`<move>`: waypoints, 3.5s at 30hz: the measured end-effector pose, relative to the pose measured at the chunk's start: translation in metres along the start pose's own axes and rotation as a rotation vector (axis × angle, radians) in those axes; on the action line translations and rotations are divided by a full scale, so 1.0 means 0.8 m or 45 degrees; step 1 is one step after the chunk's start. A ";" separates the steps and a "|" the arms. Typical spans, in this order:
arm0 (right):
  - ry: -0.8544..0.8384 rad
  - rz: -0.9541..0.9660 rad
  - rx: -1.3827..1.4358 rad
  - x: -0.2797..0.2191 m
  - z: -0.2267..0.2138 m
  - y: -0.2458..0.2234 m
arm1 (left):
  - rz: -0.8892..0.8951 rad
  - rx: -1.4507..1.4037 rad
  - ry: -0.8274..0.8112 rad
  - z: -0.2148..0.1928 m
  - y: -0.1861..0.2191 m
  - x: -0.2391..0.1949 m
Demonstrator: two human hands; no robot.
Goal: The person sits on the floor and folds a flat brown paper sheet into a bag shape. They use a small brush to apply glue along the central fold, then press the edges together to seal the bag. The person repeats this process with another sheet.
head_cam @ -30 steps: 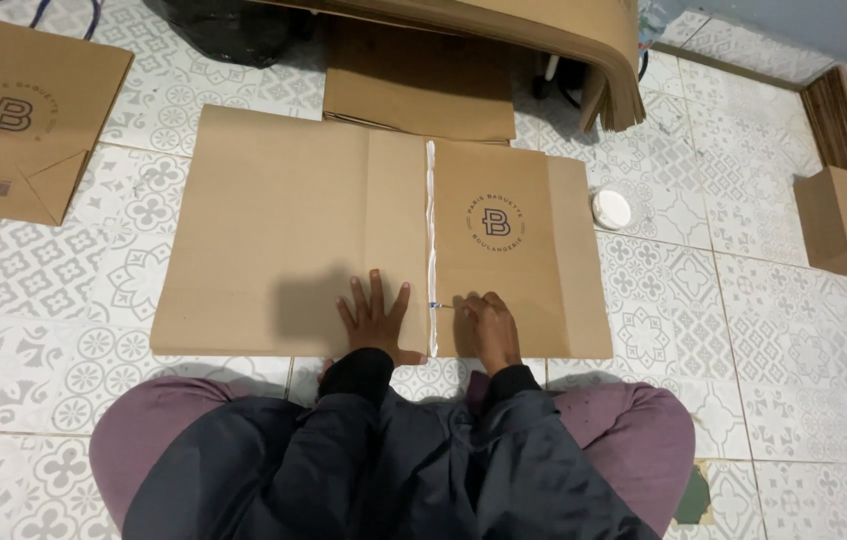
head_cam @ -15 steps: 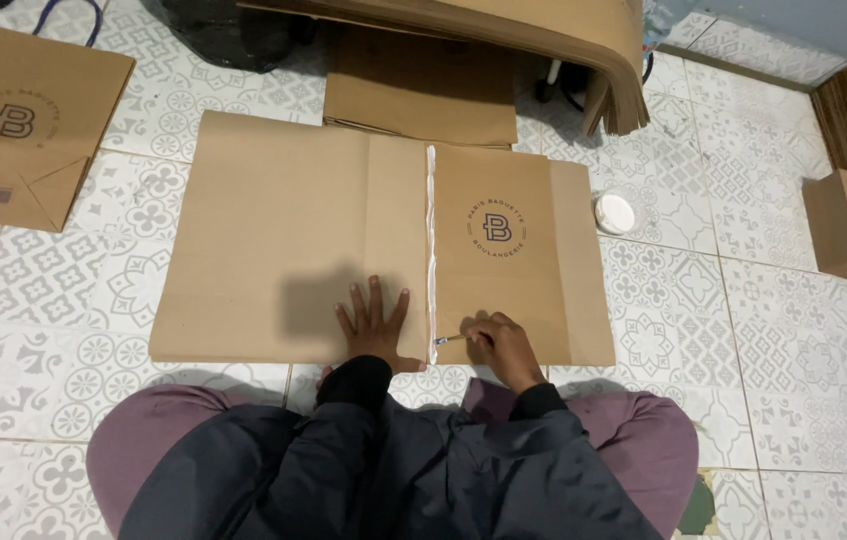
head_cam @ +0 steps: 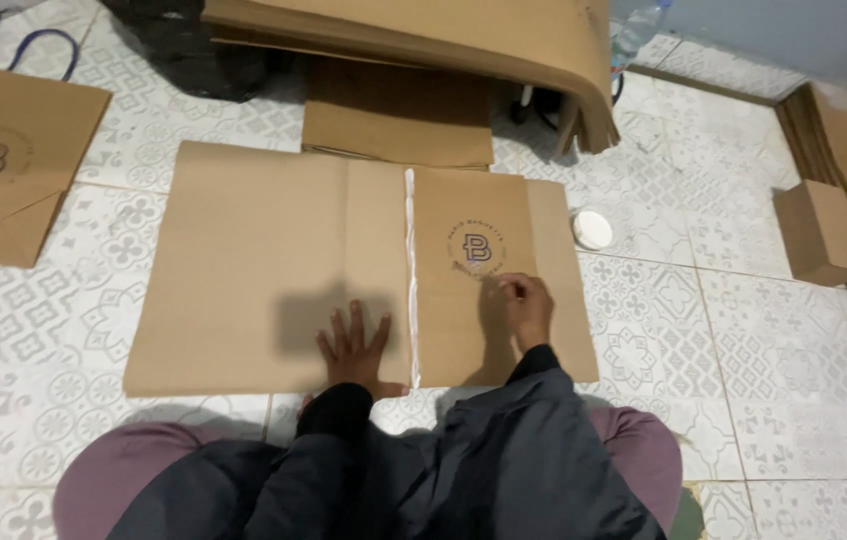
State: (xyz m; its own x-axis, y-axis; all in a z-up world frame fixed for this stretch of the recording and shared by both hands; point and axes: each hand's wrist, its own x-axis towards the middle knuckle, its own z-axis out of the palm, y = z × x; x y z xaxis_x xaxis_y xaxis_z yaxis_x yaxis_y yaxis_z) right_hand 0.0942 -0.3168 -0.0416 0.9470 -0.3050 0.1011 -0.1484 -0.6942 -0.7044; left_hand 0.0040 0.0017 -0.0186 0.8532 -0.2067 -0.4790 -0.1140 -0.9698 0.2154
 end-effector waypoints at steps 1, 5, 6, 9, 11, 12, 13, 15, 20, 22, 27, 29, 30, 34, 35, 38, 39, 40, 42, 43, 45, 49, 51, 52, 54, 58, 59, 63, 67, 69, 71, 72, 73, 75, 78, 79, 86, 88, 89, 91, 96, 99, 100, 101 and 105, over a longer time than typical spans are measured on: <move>0.099 0.145 0.131 0.019 -0.008 0.028 | -0.005 0.006 -0.004 0.000 0.000 0.000; 0.365 0.532 0.198 0.110 -0.048 0.141 | -0.043 0.062 -0.017 0.001 0.003 0.003; 0.366 0.527 0.202 0.120 -0.061 0.133 | -0.045 0.063 -0.011 -0.004 0.007 0.001; 0.666 0.718 0.608 0.149 -0.090 0.129 | -0.101 0.177 -0.078 -0.019 0.014 -0.006; 0.711 0.791 0.616 0.173 -0.095 0.152 | -0.094 0.181 -0.119 -0.027 0.016 -0.010; 0.712 0.792 0.620 0.171 -0.102 0.138 | -0.094 0.184 -0.117 -0.009 0.013 0.000; 0.656 0.779 0.698 0.168 -0.108 0.124 | -0.097 0.236 -0.014 0.008 0.008 0.010; 0.602 0.766 0.781 0.160 -0.116 0.112 | -0.098 0.295 0.092 0.027 0.004 0.019; 0.514 0.630 0.388 0.141 -0.112 0.157 | -0.059 0.261 0.185 0.045 -0.007 0.028; 0.573 0.524 0.333 0.102 -0.111 0.148 | -0.050 0.123 0.158 0.046 -0.013 0.028; 0.395 0.194 0.200 -0.008 -0.082 0.096 | -0.211 0.006 0.214 0.066 -0.050 0.064; 0.155 0.375 0.398 -0.078 -0.072 -0.005 | -0.453 -0.014 0.485 0.081 -0.084 0.076; 0.144 0.368 0.402 -0.088 -0.052 0.015 | -0.467 -0.015 0.489 0.067 -0.092 0.067; -0.179 -0.424 -0.029 -0.129 0.009 0.033 | -0.766 -0.391 0.594 0.030 -0.123 0.042; -0.230 -0.434 -0.053 -0.140 0.017 0.022 | -0.806 -0.550 0.607 0.026 -0.129 0.037; -0.221 -0.639 -0.119 -0.153 0.027 0.018 | -0.781 -0.829 0.496 -0.008 -0.129 0.002; -0.223 -0.650 -0.112 -0.153 0.037 0.027 | -0.789 -0.829 0.507 -0.012 -0.136 -0.003; -0.124 -0.786 -0.173 -0.152 0.044 0.036 | -0.737 -0.928 0.563 -0.016 -0.140 -0.006; -0.018 -0.929 -0.228 -0.149 0.052 0.044 | -0.684 -1.027 0.631 -0.021 -0.151 -0.002; -0.084 -0.854 -0.237 -0.148 0.053 0.045 | -0.624 -1.116 0.699 -0.021 -0.158 0.003; -0.174 -0.780 -0.247 -0.157 0.052 0.050 | -0.584 -1.210 0.757 -0.020 -0.156 -0.011; -0.126 -0.828 -0.299 -0.152 0.055 0.054 | -0.438 -1.777 0.752 -0.046 -0.129 -0.025; -0.126 -0.819 -0.304 -0.145 0.059 0.054 | -0.335 -1.993 0.695 -0.056 -0.114 -0.010; -0.113 -0.841 -0.303 -0.147 0.059 0.056 | -0.449 -2.167 0.465 -0.056 -0.104 -0.005; -0.106 -0.855 -0.301 -0.152 0.057 0.053 | -0.571 -2.325 0.216 0.008 -0.106 0.039; -0.074 -0.866 -0.339 -0.151 0.054 0.040 | 0.008 -1.160 0.829 0.114 -0.102 0.103; -0.092 -0.835 -0.366 -0.151 0.054 0.039 | 0.091 -1.091 0.971 0.115 -0.086 0.096; -0.049 -0.885 -0.334 -0.155 0.052 0.033 | 0.166 -0.746 0.964 0.074 -0.036 0.050; -0.243 -0.625 -0.443 -0.158 0.049 0.027 | -0.122 -0.456 0.223 0.020 0.000 0.001; -0.397 -0.413 -0.490 -0.159 0.046 0.017 | -0.066 -0.234 0.263 0.039 -0.003 0.014; -0.384 -0.428 -0.501 -0.161 0.047 0.015 | -0.087 -0.017 0.224 0.048 -0.002 0.015; -0.389 -0.420 -0.503 -0.162 0.047 0.014 | -0.084 -0.017 0.215 0.053 -0.002 0.018; -0.388 -0.419 -0.474 -0.163 0.047 0.012 | -0.082 -0.001 0.236 0.058 -0.003 0.020; -0.393 -0.420 -0.447 -0.164 0.051 0.000 | -0.083 0.012 0.254 0.062 -0.004 0.023; -0.391 -0.463 -0.381 -0.169 0.058 -0.034 | -0.101 0.069 0.246 0.067 -0.004 0.025; -0.441 -0.463 -0.328 -0.172 0.059 -0.050 | -0.103 0.076 0.234 0.068 -0.005 0.027; -0.448 -0.600 -0.451 -0.178 0.097 -0.104 | -0.107 0.079 0.135 0.065 -0.006 0.026; -0.435 -0.632 -0.534 -0.180 0.101 -0.104 | -0.124 0.079 0.115 0.048 -0.001 0.018; -0.417 -0.666 -0.619 -0.181 0.102 -0.103 | -0.139 0.078 0.098 0.041 0.002 0.015; -0.435 -0.657 -0.679 -0.180 0.108 -0.097 | -0.150 0.089 0.134 0.049 0.000 0.034; -0.481 -0.636 -0.748 -0.181 0.107 -0.101 | -0.181 0.043 0.268 0.029 -0.001 0.082; -0.501 -0.606 -0.757 -0.184 0.105 -0.108 | -0.213 0.074 0.321 0.044 -0.011 0.142; -0.294 -0.720 -0.842 -0.184 0.108 -0.106 | -0.212 0.165 0.712 0.066 -0.020 0.175; -0.083 -0.829 -0.922 -0.185 0.111 -0.103 | -0.210 0.258 1.101 0.087 -0.028 0.209; 0.006 -0.878 -0.963 -0.183 0.110 -0.105 | -0.206 0.238 1.070 0.050 -0.031 0.239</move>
State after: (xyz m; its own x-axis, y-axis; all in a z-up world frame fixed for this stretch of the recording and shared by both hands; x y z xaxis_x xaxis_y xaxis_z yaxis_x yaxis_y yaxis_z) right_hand -0.0068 -0.1565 -0.0591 0.8933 0.3153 0.3203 0.2860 -0.9485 0.1360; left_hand 0.1495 -0.0190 -0.1494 0.9504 0.0275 0.3098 0.0222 -0.9995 0.0209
